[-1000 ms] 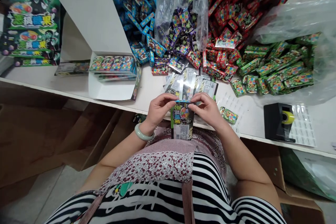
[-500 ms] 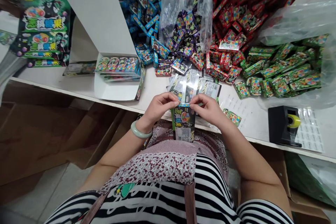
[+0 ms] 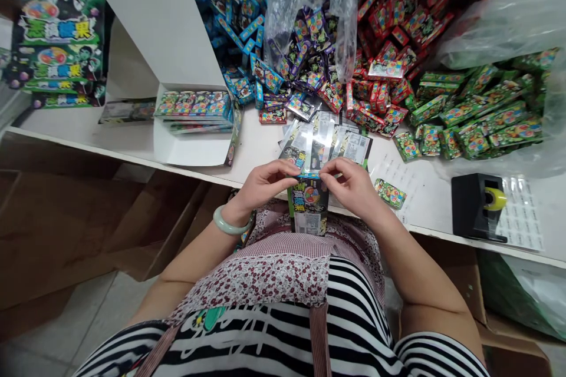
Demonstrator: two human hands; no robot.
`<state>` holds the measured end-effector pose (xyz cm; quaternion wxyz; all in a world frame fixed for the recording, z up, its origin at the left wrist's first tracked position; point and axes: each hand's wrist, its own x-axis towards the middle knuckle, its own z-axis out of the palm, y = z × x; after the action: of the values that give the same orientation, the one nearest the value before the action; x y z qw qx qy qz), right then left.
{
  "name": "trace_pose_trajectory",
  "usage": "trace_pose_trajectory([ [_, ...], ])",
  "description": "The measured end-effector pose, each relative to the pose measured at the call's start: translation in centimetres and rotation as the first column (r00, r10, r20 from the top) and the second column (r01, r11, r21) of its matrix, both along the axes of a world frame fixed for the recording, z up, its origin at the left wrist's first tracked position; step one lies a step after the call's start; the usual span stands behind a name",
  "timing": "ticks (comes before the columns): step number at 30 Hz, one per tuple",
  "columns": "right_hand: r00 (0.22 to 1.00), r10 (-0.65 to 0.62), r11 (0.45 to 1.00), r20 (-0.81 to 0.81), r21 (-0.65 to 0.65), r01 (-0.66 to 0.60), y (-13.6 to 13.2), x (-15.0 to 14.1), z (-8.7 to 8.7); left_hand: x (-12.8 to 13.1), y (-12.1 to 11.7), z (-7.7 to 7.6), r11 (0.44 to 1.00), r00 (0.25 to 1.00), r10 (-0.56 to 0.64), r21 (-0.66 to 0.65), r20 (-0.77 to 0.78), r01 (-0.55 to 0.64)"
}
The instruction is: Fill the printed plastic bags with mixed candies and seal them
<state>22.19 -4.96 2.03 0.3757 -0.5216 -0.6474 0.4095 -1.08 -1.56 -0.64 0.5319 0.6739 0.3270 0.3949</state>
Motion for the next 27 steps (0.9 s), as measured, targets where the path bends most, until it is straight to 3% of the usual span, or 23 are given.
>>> trace_pose_trajectory([
  [5, 0.987, 0.119, 0.976, 0.108, 0.172, -0.136, -0.4, 0.1, -0.3, 0.0, -0.8, -0.6, 0.999, 0.998, 0.046, 0.01, -0.041, -0.045],
  [13, 0.997, -0.071, 0.961, 0.016, 0.27, 0.065, -1.4, -1.3, -2.6, 0.7, -0.2, -1.1, 0.986, 0.997, 0.067, 0.156, -0.032, -0.061],
  [16, 1.0, -0.023, 0.967, -0.007, 0.254, 0.024, -1.4, -0.6, -3.3, 1.1, 0.1, -1.5, 0.981, 0.992, 0.126, 0.15, -0.033, -0.119],
  [18, 1.0, -0.018, 0.981, 0.016, 0.194, 0.015, -1.1, 2.0, -4.0, 1.2, 0.3, -1.9, 0.976, 0.983, 0.18, 0.131, -0.041, -0.173],
  [20, 0.979, -0.194, 0.975, 0.069, 0.119, 0.185, -0.7, 6.2, -4.8, 1.1, 0.5, -2.2, 0.971, 0.973, 0.221, 0.101, -0.058, -0.215],
  [22, 0.834, -0.505, 0.862, 0.224, 0.069, 0.503, -0.4, 11.1, -5.8, 1.0, 0.7, -2.4, 0.967, 0.967, 0.247, 0.08, -0.07, -0.241],
  [23, 0.738, -0.575, 0.799, 0.353, 0.048, 0.6, -0.3, 13.4, -6.4, 1.0, 0.8, -2.5, 0.966, 0.965, 0.251, 0.076, -0.074, -0.246],
  [25, 0.611, -0.568, 0.744, 0.552, 0.027, 0.668, -0.2, 16.9, -7.3, 1.1, 0.9, -2.6, 0.967, 0.966, 0.247, 0.087, -0.078, -0.241],
  [27, 0.572, -0.53, 0.742, 0.626, 0.014, 0.671, -0.4, 18.4, -8.1, 1.4, 0.9, -2.5, 0.968, 0.968, 0.236, 0.107, -0.081, -0.227],
])
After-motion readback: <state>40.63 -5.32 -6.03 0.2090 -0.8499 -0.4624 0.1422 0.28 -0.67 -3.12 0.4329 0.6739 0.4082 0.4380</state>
